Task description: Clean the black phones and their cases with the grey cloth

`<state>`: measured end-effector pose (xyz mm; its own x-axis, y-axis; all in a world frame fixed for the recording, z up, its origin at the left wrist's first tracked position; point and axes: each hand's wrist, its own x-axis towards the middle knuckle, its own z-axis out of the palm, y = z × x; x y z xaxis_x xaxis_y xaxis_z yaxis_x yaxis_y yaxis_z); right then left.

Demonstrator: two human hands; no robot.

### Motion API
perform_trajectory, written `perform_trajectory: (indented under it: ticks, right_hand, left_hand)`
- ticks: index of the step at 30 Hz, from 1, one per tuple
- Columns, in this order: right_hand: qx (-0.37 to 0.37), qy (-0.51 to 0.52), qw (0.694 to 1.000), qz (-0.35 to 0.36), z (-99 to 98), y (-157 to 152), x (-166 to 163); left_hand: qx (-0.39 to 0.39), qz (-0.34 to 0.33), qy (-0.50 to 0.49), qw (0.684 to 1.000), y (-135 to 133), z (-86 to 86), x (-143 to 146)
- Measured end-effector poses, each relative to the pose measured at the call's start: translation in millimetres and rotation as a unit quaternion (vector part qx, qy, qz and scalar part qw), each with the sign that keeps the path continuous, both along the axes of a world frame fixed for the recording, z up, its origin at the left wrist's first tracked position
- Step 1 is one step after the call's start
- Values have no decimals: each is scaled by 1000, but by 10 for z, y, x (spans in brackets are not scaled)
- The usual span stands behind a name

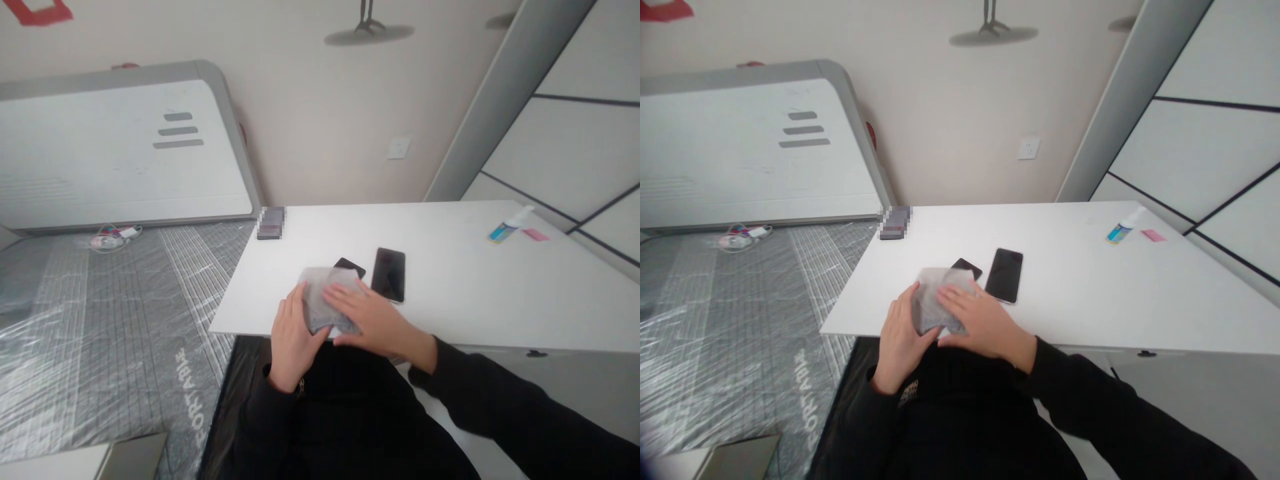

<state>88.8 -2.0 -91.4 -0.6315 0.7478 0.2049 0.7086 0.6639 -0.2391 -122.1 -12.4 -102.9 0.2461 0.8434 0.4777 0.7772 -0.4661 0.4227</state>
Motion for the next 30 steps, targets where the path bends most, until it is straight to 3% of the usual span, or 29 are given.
perform_trajectory:
  ticks: [2, 4, 14, 19, 21, 25, 30]
  right_hand:
    - [23, -25, 997, -71, -3, 102, 59]
    - [38, -34, 995, -90, -10, 174, 87]
    - [-18, 6, 998, 54, 8, 78, -145]
    - [4, -18, 997, -76, -36, 320, -53]
    - [22, -18, 997, -73, -52, 254, -107]
    - [23, -14, 1000, 16, -25, -2, -220]
    - [11, -45, 996, -73, 66, 197, -84]
  left_hand:
    - [-1, -3, 0, 1000, 3, 2, -1]
    - [0, -3, 0, 1000, 7, -4, -1]
    - [15, 11, -2, 1000, 10, -50, 4]
    - [16, 7, 4, 1000, 6, -37, 8]
    - [13, 9, 1, 1000, 7, -40, 10]
    - [19, 15, -6, 1000, 10, -51, 17]
    - [20, 8, -6, 1000, 2, -37, 15]
